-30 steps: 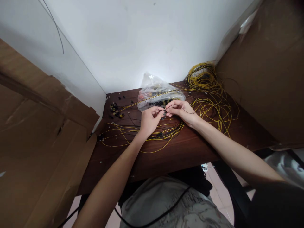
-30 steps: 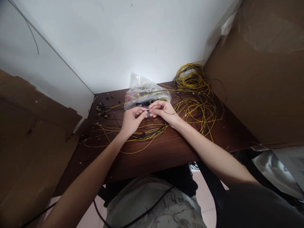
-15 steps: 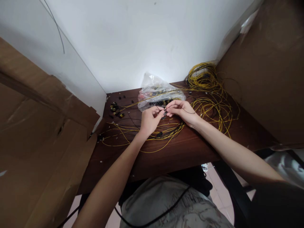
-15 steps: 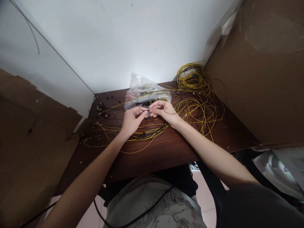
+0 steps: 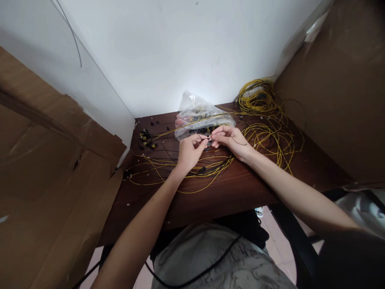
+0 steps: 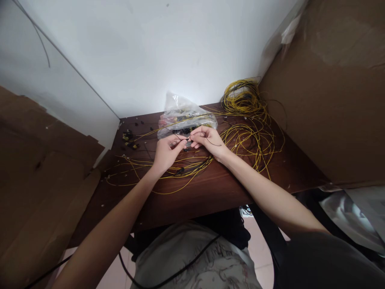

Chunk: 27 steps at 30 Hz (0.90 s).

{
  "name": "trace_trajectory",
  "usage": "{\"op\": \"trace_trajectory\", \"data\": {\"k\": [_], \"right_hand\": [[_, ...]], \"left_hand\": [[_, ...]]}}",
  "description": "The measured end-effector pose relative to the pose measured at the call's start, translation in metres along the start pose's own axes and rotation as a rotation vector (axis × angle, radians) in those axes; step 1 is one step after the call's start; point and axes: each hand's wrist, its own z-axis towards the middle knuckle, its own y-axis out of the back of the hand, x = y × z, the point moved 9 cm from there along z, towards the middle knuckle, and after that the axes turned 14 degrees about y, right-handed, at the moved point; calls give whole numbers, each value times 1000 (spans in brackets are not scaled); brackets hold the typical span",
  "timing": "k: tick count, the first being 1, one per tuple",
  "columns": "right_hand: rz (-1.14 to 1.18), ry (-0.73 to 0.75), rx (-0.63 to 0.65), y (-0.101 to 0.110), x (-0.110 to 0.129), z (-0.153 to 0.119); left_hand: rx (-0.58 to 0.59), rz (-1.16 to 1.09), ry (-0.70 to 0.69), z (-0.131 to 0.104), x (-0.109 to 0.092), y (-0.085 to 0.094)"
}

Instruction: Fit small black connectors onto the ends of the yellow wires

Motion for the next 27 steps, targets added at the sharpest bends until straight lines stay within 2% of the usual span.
{"op": "trace_trajectory", "data": {"k": [27], "right_hand": [[-36, -3, 14, -1, 2, 0]], "left_hand": [[1, 24, -4, 0, 0, -1]]}}
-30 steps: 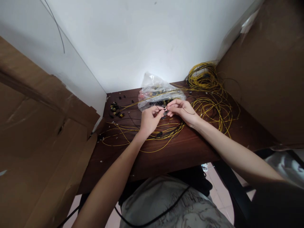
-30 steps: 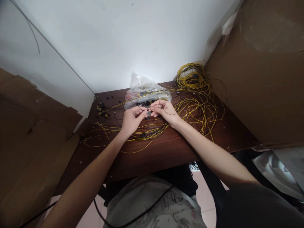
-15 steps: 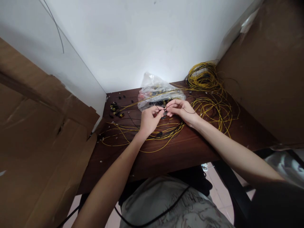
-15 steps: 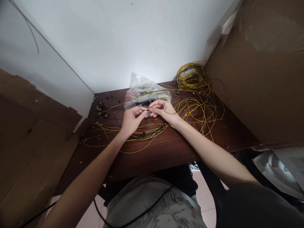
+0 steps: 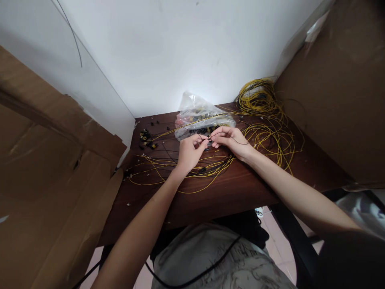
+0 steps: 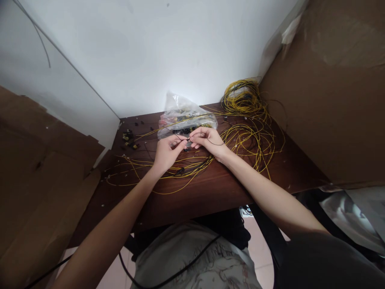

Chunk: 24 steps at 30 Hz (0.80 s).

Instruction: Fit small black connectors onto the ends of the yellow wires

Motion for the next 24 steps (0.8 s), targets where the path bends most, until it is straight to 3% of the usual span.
{"op": "trace_trajectory", "data": {"k": [24], "right_hand": [[7, 0, -3, -1, 1, 0]], "left_hand": [[1, 15, 0, 0, 1, 0]]}}
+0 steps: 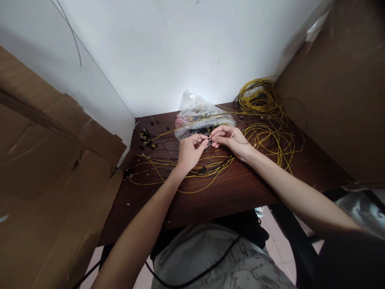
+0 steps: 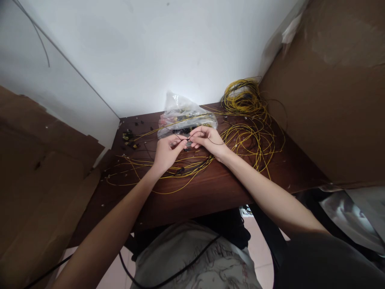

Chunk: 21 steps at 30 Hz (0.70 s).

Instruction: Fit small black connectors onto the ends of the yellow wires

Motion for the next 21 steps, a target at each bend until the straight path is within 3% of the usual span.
{"op": "trace_trajectory", "data": {"k": [21], "right_hand": [[27, -2, -12, 1, 0, -1]], "left_hand": [[-3, -7, -6, -1, -4, 2]]}}
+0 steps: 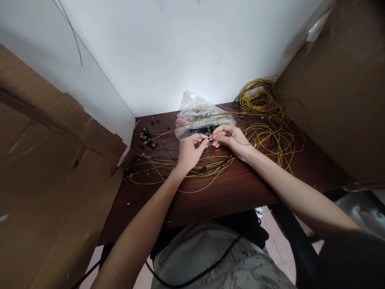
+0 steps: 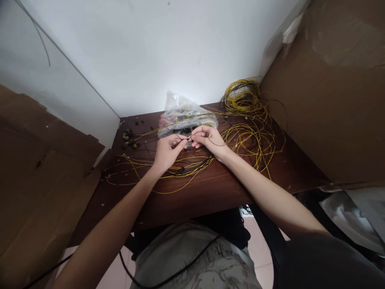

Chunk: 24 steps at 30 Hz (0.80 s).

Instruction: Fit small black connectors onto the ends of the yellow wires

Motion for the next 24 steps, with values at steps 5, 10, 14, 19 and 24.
{"op": "trace_trajectory", "data": {"k": [5, 10, 14, 19, 24], "right_hand": [[-21, -1, 7, -2, 2, 0], [-35, -4, 19, -3, 2, 0], [-43, -6, 20, -2, 1, 0], [-7, -11, -5, 0, 0, 0], [6, -15, -26, 0, 0, 0]], "left_hand": [[6, 7, -4, 0, 2, -1], [1, 9, -2, 1, 3, -2], [-2, 4, -1, 1, 3, -2], [-5, -3, -1, 0, 0, -1], [0, -2, 3, 0, 0, -1]]}}
